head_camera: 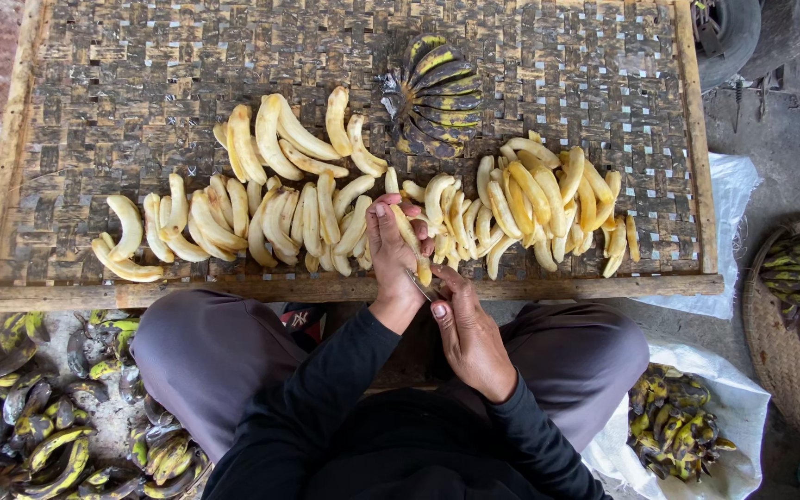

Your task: The person sits on the floor in front of a woven bamboo tray and peels bananas one at a time using a small knife, placing the peeled bananas on the tray and discarding peels to the side.

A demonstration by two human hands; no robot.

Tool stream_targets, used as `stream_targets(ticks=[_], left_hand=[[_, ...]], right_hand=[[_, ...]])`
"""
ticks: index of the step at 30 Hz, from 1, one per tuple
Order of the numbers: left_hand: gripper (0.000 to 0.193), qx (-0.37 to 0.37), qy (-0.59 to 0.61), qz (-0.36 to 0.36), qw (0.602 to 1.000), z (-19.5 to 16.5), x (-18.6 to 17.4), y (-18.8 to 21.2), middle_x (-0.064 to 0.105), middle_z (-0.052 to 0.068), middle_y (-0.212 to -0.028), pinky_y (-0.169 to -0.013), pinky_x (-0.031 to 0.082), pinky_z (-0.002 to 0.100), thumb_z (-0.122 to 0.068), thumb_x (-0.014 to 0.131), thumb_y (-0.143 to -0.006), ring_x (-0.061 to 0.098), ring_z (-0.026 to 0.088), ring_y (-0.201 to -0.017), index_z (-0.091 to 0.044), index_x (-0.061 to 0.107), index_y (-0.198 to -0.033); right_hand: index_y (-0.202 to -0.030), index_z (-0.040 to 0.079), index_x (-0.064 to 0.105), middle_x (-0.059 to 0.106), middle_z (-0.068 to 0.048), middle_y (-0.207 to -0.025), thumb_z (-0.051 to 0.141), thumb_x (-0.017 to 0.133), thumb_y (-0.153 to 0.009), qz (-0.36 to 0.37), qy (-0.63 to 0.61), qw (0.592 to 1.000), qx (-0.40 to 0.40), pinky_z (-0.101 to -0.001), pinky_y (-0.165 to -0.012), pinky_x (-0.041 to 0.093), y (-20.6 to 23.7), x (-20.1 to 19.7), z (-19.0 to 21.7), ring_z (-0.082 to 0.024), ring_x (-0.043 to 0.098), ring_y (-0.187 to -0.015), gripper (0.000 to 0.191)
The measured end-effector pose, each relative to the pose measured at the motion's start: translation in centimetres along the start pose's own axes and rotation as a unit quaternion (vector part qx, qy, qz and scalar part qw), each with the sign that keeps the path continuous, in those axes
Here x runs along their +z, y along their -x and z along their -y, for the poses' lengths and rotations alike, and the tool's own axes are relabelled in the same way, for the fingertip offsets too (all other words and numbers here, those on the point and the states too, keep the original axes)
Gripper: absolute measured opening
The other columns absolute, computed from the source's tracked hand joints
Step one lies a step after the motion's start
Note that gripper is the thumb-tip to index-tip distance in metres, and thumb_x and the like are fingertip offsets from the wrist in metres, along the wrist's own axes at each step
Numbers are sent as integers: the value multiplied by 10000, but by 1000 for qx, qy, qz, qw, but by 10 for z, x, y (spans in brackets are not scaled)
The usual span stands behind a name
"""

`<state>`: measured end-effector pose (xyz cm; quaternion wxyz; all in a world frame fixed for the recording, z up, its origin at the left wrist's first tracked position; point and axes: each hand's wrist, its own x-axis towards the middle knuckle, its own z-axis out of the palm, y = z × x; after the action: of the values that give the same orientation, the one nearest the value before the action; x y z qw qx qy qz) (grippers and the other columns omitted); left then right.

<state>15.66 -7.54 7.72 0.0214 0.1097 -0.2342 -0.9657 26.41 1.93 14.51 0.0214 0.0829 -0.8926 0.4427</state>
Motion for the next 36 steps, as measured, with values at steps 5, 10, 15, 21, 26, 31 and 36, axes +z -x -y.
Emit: stream_targets(ticks=[5,10,15,21,26,31,36], left_hand=[[310,-85,71,13,994,1,-1,3,627,43,-991,-711,564,318,-429,614,-1024,659,200,-897,-153,549,-1151],[337,-180,108,58,976,3,-1,6,695,139,-1151,-1059,562,443,-423,654,-1005,628,350,-1243,-121,578,-1136],[252,-247,133,85,956,5,-5,8,703,164,-1229,-1119,481,456,-385,647,-1000,545,331,-1387,-140,615,-1051],[237,-242,160,104,951,7,-7,11,686,173,-1188,-1114,501,467,-366,581,-1076,559,338,-1377,-131,611,-1067],[257,-301,139,71,941,5,-4,13,685,166,-1230,-875,572,385,-347,533,-1081,640,288,-1148,-103,613,-1067],[218,-335,206,98,914,8,-2,14,661,173,-1395,-742,553,297,-231,514,-1137,655,217,-1069,-49,619,-1078],[227,-332,201,34,921,19,-7,9,647,154,-1398,-784,564,295,-215,485,-1099,658,209,-1079,-41,628,-1123]], right_hand=[[-1452,104,448,634,-167,-1151,190,517,-1072,14,18,999,34,-383,-832,558,-7,-6,-3,-305,705,-934,395],[-1444,90,432,642,-170,-1190,168,523,-1075,16,19,999,-20,-398,-827,558,-16,-17,-2,-317,706,-974,387],[-1410,98,464,635,-181,-1170,171,572,-1047,-10,92,994,-56,-418,-758,553,-24,-23,-2,-347,700,-894,386],[-1373,119,495,633,-145,-1075,184,612,-1019,-5,179,981,-73,-447,-674,537,-31,-29,-7,-369,684,-806,378],[-1354,98,466,628,-152,-1140,168,601,-1034,-2,152,983,-105,-427,-715,556,-42,-35,-14,-365,698,-877,355],[-1363,106,461,626,-146,-1143,161,610,-1030,-5,159,981,-107,-426,-723,558,-47,-42,-23,-365,701,-892,370],[-1352,139,492,619,-135,-1094,191,616,-1023,6,213,974,-77,-442,-678,547,-54,-39,-39,-361,701,-834,355]])
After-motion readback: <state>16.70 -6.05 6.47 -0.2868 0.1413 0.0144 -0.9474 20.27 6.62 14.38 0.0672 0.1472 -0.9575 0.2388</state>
